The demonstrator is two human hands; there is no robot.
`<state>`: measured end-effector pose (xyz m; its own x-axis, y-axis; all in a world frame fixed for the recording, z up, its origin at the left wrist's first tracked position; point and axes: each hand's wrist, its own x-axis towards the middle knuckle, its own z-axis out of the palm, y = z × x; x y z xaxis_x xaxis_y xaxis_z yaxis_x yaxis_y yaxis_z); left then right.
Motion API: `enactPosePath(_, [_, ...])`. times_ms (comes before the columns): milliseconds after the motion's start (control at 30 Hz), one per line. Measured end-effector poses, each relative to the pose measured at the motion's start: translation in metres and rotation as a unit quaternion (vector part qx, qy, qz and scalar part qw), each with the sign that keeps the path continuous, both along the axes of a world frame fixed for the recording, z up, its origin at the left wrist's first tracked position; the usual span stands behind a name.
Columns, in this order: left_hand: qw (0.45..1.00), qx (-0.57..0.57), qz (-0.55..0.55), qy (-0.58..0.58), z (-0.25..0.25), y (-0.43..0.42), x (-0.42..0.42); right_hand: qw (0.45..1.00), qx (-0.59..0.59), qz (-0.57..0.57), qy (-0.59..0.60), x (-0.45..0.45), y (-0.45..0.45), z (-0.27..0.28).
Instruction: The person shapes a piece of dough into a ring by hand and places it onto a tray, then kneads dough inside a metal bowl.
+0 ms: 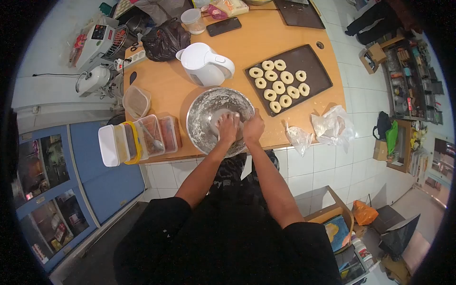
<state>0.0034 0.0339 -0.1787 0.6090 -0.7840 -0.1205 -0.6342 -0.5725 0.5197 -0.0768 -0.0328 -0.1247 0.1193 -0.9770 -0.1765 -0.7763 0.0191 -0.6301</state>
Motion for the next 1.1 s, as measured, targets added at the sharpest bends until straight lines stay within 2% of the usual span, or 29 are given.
enactPosePath(67, [0.993,0.02,-0.103,0.061,0.003,0.019,-0.002,1.0,-0.011,0.0,-0.004,-0.002,0.002,0.0])
enactPosePath(167, [0.961,-0.025,-0.135,0.242,0.026,0.054,0.005,1.0,-0.013,0.004,0.003,-0.002,-0.001,-0.004])
enactPosePath(267, [0.961,-0.022,-0.197,0.192,0.064,0.083,0.022,1.0,-0.017,0.005,0.01,-0.002,-0.001,-0.01])
enactPosePath(367, [0.972,0.189,-0.115,0.075,0.107,0.07,0.026,1.0,-0.013,0.002,0.007,-0.003,-0.001,-0.006])
enactPosePath(433, [0.98,0.186,-0.066,-0.015,0.099,0.062,0.023,1.0,-0.007,0.006,0.003,0.0,0.002,-0.003])
enactPosePath(500, [0.978,0.186,-0.026,-0.09,0.071,0.054,0.021,1.0,-0.009,0.011,0.006,-0.001,-0.001,-0.003])
enactPosePath(600, [0.978,0.016,-0.185,0.099,0.054,0.04,0.042,0.999,-0.039,0.003,-0.017,-0.004,0.001,-0.007])
enactPosePath(700, [0.962,0.18,-0.164,0.124,0.065,0.032,0.039,1.0,-0.016,0.002,-0.007,-0.003,0.0,-0.009])
enactPosePath(800, [0.96,0.233,-0.144,0.057,0.069,0.025,0.034,1.0,-0.02,0.005,0.006,0.0,0.001,-0.009])
enactPosePath(900, [0.977,0.118,-0.173,-0.037,0.047,0.031,0.031,1.0,0.005,0.011,0.007,0.003,0.0,-0.004])
enactPosePath(1100, [0.979,0.028,-0.199,-0.017,0.019,0.005,0.038,1.0,-0.009,0.028,-0.01,0.003,-0.001,-0.001])
